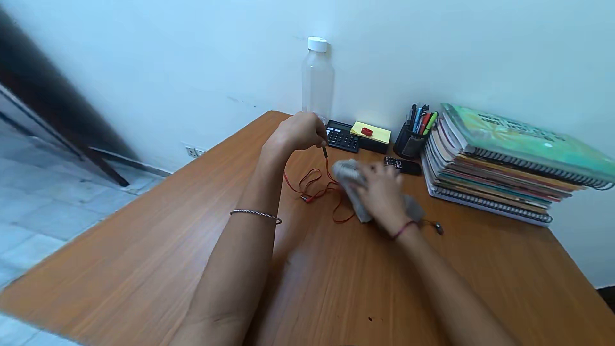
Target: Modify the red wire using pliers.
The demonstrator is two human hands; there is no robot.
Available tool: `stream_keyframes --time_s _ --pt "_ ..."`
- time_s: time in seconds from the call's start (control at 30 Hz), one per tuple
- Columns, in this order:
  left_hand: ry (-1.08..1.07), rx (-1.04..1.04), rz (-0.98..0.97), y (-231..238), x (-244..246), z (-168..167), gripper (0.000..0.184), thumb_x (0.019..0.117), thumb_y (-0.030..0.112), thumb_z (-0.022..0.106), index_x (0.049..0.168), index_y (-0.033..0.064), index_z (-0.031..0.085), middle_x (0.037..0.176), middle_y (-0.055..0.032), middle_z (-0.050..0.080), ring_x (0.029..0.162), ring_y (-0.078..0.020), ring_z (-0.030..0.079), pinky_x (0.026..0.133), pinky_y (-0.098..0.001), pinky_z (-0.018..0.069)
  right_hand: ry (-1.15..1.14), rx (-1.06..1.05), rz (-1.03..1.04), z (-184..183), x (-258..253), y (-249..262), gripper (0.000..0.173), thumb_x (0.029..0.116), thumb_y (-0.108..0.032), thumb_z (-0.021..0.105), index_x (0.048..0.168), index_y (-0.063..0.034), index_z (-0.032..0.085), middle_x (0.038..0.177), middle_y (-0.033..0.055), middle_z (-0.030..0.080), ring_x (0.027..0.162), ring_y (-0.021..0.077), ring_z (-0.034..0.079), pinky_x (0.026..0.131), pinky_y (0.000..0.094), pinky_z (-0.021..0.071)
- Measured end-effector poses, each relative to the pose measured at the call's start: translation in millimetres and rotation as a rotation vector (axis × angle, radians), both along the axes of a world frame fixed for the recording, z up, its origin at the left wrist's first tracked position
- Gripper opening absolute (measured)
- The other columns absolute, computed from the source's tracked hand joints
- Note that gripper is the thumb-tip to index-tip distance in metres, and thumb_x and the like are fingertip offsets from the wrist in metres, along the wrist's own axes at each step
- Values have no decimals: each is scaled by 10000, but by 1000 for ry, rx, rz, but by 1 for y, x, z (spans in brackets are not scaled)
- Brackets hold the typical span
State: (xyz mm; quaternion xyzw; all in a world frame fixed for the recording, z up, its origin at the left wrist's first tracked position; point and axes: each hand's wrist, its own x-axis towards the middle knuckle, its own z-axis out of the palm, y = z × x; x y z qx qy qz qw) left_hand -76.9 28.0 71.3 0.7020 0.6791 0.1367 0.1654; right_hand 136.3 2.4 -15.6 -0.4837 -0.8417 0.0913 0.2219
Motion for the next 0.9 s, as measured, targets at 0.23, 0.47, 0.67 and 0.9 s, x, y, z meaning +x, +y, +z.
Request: stream_keyframes --time_s 0.23,0.47,0.67,0.9 --pt "-50 108 210 7 -12 -9 148 1006 76 626 1055 20 753 1033 -206 711 1037 -415 644 908 -668 444 -151 -37 -41 -41 -3 1 390 991 -215 670 1373 -143 645 1220 220 650 1181 436 569 939 596 424" --pt "-199 310 394 2 -13 -5 166 1014 64 607 1091 14 746 1083 -219 708 1078 -408 639 945 -643 430 -143 -12 -85 -43 32 -5 395 965 -171 700 1357 -138 658 1196 221 658 1141 448 582 910 601 433" --pt "-271 453 470 2 -15 -6 184 1017 65 592 1115 19 741 1107 -211 709 1090 -386 642 953 -625 426 -86 67 -77 -51 66 -16 406 926 -123 732 1328 -125 680 1156 217 674 1096 453 605 878 613 449" --pt "-298 482 503 2 -18 -8 200 1021 55 576 1134 19 737 1125 -206 705 1100 -371 634 956 -603 424 -39 243 -18 -67 114 -24 386 862 -102 765 1245 -135 730 1117 176 703 1058 443 643 831 631 474"
